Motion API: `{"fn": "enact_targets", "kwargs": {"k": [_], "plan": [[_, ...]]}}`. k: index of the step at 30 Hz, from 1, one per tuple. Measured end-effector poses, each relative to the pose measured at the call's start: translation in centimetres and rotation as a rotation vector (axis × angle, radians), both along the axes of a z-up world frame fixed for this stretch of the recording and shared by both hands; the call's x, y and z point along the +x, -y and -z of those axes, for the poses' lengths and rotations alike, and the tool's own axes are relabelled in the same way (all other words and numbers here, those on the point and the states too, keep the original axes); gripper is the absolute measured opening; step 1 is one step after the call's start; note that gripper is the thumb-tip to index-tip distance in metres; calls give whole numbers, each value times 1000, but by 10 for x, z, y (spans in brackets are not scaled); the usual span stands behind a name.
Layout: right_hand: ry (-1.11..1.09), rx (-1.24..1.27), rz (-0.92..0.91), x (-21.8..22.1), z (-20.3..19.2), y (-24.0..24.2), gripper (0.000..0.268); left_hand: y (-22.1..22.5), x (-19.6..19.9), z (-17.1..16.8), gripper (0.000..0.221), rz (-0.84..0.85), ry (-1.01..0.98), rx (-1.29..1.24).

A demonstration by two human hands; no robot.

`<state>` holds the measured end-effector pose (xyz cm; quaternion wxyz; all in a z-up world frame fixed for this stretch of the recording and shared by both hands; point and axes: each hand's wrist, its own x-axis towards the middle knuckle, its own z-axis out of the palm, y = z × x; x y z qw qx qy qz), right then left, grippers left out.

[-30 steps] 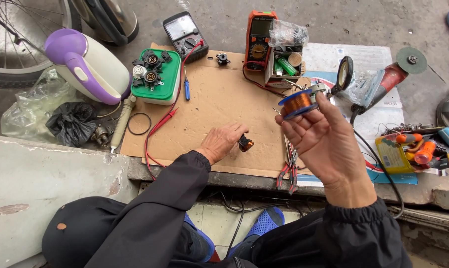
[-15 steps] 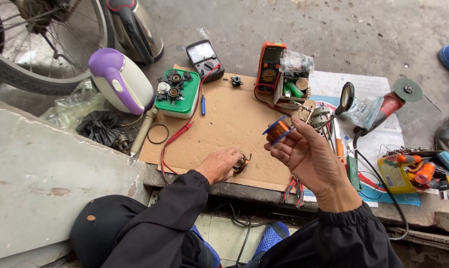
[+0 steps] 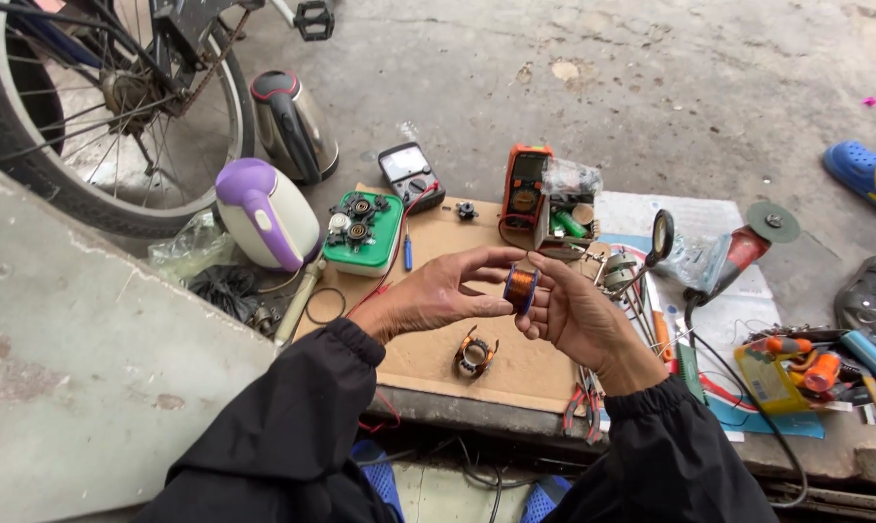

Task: Inspecting and preparing a stator core and copper wire spool for motor winding

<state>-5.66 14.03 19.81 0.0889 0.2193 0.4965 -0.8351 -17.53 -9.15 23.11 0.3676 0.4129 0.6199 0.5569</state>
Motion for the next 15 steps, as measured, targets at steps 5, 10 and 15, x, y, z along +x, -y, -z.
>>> {"fn": "enact_targets", "kwargs": {"k": [5, 10, 15], "plan": [[-18, 14, 33, -5, 6, -4, 42, -8, -8, 22, 58, -113, 91, 84], [-53, -50, 64, -12, 20, -12, 40, -13, -11, 21, 53, -192, 234, 71], [-103, -102, 25, -15, -1, 2, 44, -18, -13, 19, 75, -146, 260, 100]]}}
